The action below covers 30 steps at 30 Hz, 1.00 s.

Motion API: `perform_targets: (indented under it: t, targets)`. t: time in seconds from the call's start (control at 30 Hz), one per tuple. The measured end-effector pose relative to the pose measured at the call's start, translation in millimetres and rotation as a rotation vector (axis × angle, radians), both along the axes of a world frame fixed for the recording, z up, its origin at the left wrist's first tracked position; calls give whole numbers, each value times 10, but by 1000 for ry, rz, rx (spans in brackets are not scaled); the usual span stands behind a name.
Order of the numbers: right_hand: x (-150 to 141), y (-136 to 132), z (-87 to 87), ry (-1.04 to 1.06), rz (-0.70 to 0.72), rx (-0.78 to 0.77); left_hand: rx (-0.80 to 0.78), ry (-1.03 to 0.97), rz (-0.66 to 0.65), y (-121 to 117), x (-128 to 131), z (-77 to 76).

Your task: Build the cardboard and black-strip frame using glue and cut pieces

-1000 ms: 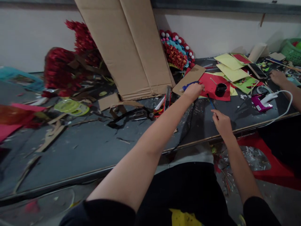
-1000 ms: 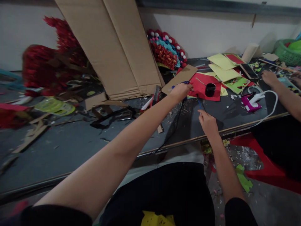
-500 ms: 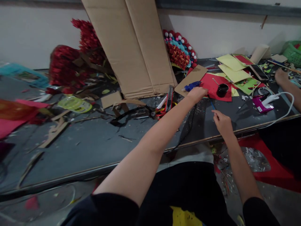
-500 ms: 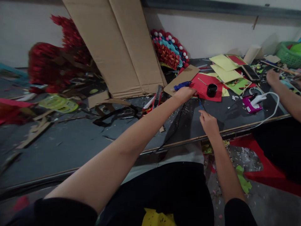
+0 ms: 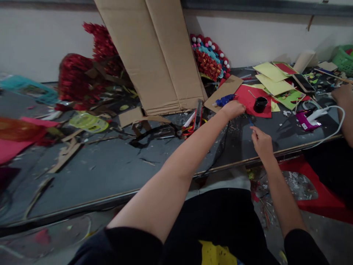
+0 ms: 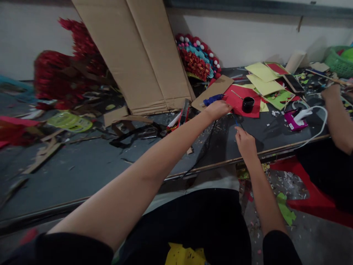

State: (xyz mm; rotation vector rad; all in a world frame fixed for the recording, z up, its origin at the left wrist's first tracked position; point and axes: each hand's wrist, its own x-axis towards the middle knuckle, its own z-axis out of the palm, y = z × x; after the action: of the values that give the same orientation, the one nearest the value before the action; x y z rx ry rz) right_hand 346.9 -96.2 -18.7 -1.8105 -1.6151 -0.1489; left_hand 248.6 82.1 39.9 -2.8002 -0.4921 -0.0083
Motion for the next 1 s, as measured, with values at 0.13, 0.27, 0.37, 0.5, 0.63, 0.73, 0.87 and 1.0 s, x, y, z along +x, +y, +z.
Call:
perform_targets:
  t: [0.13, 0.27, 0.37, 0.5, 0.63, 0.73, 0.87, 1.0]
  targets:
    - [-4, -11, 20, 46, -26, -1, -3, -2, -5, 15, 4, -18]
    - [-11, -16, 40, 86, -45, 22, -15, -6, -4, 10, -7, -10]
    - [-11, -17, 46, 102, -53, 47, -25, -18, -1, 2, -17, 0]
    - [-9, -32, 53, 104, -57, 77, -8, -9, -3, 6, -15, -4]
    - [-16, -61, 66, 116, -56, 111, -13, -10, 3, 26, -15, -27]
    - [-21, -75, 71, 122, -57, 147, -28, -45, -4, 38, -42, -51]
    - [-17, -86, 70, 119, -66, 177, -38, -93, -12, 44, -91, -81]
    - [-39, -164, 56, 97, -79, 176, -70, -86, 36, 35, -110, -82]
